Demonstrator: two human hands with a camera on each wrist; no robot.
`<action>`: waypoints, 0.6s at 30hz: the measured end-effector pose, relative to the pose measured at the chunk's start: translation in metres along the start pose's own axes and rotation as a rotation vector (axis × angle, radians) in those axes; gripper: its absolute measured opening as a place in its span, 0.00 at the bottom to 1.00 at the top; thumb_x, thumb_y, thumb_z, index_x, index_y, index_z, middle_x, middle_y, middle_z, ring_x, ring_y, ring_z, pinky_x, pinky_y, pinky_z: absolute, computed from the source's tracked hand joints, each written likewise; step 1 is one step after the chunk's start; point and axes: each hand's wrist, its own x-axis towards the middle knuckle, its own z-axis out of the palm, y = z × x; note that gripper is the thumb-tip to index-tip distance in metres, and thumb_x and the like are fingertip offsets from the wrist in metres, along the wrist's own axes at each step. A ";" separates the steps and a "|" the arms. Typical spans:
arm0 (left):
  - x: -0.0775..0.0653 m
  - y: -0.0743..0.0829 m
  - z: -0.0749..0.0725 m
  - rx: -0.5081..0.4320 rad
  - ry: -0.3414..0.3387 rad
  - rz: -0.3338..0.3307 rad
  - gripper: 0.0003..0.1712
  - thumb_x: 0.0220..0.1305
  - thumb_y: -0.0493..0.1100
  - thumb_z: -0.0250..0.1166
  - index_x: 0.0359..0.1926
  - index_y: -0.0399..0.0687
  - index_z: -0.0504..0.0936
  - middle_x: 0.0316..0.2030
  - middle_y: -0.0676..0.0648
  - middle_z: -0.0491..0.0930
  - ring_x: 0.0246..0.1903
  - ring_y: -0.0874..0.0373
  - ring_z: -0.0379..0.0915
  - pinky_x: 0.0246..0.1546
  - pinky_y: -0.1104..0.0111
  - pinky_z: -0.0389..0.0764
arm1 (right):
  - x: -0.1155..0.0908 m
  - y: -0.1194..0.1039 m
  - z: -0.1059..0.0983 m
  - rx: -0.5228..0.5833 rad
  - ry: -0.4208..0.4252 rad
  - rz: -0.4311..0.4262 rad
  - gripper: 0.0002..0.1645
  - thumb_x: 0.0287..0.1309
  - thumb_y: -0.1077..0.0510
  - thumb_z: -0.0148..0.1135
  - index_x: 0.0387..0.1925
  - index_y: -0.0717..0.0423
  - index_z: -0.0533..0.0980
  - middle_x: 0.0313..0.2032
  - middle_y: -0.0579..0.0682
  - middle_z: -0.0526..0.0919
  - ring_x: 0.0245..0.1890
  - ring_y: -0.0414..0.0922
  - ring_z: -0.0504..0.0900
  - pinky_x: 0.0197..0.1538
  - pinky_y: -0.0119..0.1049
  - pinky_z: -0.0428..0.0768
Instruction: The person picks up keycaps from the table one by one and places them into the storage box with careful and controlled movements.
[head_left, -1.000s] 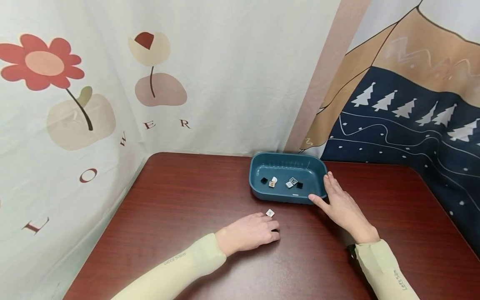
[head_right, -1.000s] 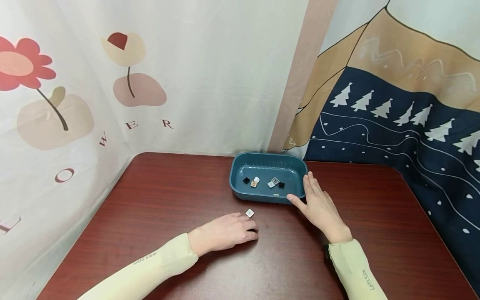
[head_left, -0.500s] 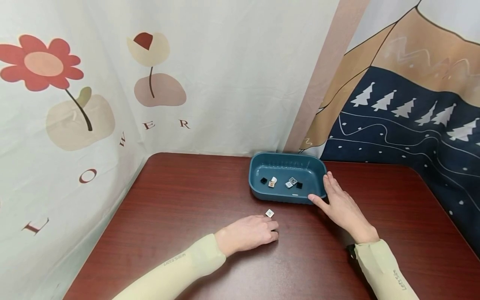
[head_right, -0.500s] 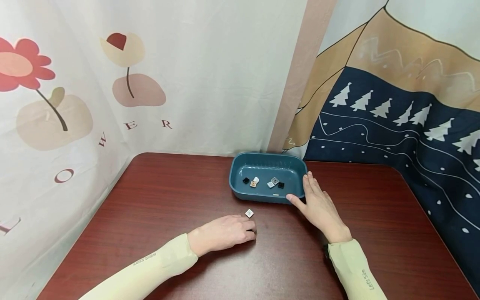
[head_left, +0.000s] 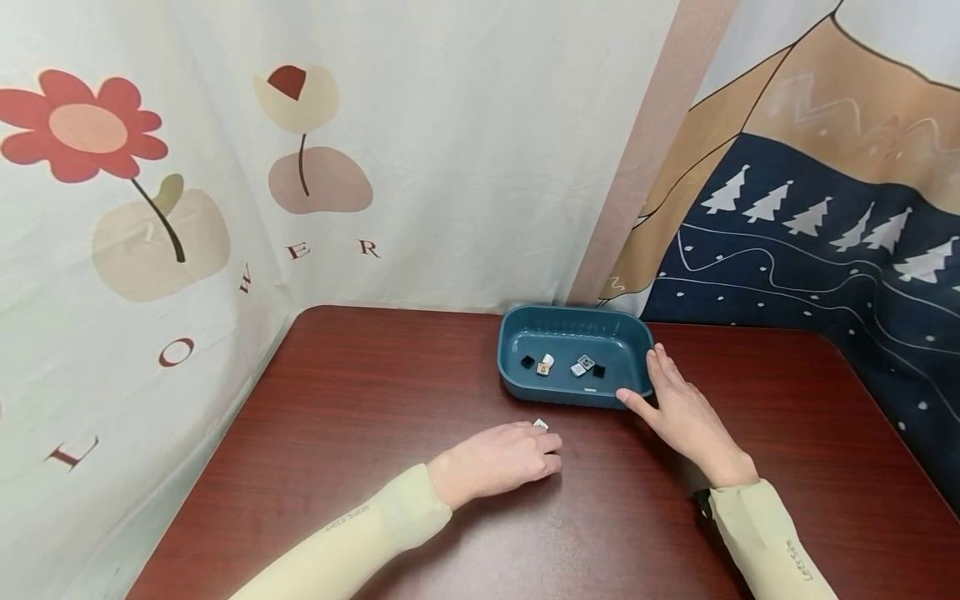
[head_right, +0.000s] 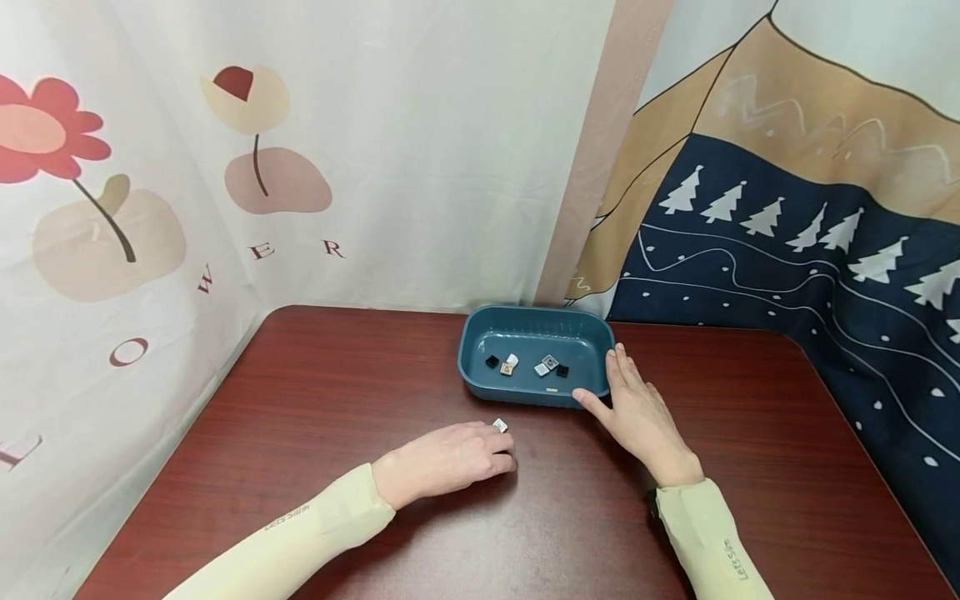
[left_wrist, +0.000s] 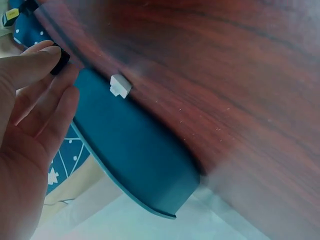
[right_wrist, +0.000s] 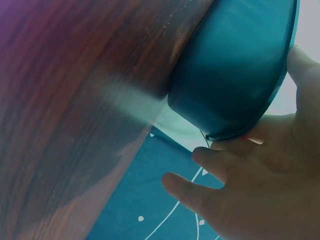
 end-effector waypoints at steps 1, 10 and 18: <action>0.001 -0.001 -0.001 -0.008 -0.002 -0.004 0.13 0.68 0.34 0.64 0.33 0.60 0.84 0.33 0.57 0.72 0.35 0.62 0.71 0.46 0.73 0.75 | 0.000 0.000 0.000 0.000 0.000 0.001 0.64 0.69 0.24 0.50 0.80 0.69 0.43 0.81 0.67 0.40 0.79 0.68 0.46 0.71 0.72 0.53; 0.005 -0.012 -0.011 -0.077 0.080 -0.047 0.13 0.68 0.34 0.67 0.46 0.57 0.87 0.44 0.57 0.80 0.40 0.62 0.74 0.50 0.73 0.75 | 0.000 -0.001 0.000 0.008 -0.008 0.010 0.64 0.69 0.24 0.50 0.80 0.69 0.43 0.81 0.67 0.38 0.78 0.70 0.47 0.70 0.73 0.52; 0.012 -0.028 -0.019 -0.156 0.190 -0.095 0.15 0.67 0.32 0.69 0.51 0.53 0.88 0.48 0.55 0.83 0.49 0.63 0.78 0.57 0.73 0.75 | 0.000 -0.001 0.000 0.004 -0.004 0.006 0.64 0.70 0.25 0.50 0.80 0.69 0.43 0.81 0.67 0.39 0.77 0.70 0.48 0.70 0.73 0.53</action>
